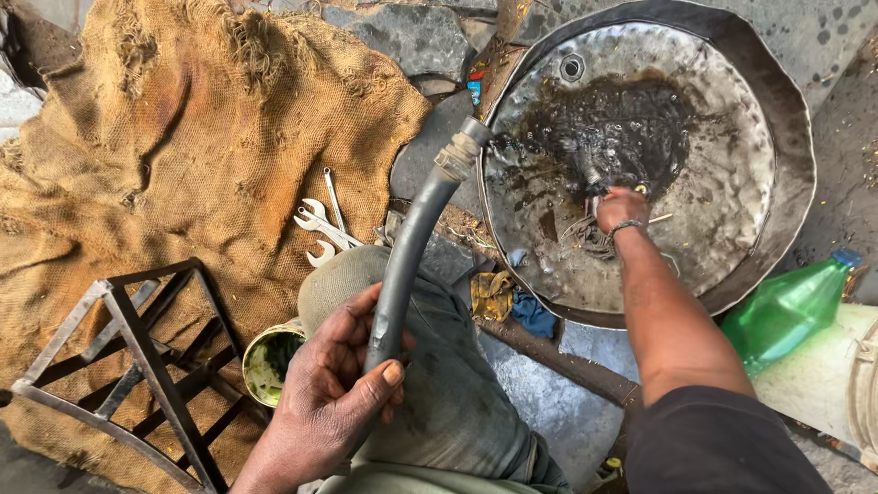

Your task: The person applies grease to a ball joint on a metal rod, cleans components in a basin of fluid, and assembles the part using wrenches while supported by a metal frame.

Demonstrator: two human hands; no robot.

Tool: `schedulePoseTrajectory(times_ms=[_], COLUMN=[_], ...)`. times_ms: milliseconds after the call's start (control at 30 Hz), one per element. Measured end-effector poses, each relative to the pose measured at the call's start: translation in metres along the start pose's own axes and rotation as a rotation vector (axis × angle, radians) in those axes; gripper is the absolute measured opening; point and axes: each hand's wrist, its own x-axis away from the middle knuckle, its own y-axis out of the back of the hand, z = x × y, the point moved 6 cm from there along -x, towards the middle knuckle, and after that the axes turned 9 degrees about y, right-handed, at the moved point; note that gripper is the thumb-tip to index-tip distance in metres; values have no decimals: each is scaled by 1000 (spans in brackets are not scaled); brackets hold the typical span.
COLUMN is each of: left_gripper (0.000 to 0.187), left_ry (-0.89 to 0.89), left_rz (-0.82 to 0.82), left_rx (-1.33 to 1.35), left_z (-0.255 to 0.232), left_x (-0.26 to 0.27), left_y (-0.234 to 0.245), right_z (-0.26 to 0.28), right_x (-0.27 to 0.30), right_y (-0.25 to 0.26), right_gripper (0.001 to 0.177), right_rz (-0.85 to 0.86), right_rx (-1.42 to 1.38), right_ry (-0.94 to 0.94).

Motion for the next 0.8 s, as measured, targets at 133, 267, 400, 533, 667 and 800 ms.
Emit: schedulePoseTrajectory(times_ms=[133,267,400,533,667,800], left_gripper=[76,76,75,76,76,76], left_ry=[0,-4,-13,-17,-11,17], left_rz=[13,15,41,17,38,16], left_rx=[-2,24,26,10,17,-9], left_z=[-1,-1,-2,-2,-2,-2], left_x=[0,0,-1,0,-2,1], left_y=[-2,-2,-3,0,0,0], right_z=[-1,-5,-4,-15,-2,-13], right_x=[3,6,12,18,19,32], right_y=[2,0,4,-8,7,4], right_gripper=[24,22,20,15,34,26], right_rz=[-137,-183,-307,-401,-165,-221], right_rx=[-65,-181,-245,-778,-201,-766], right_ry=[-36,-85,-67,-388,-106,-385])
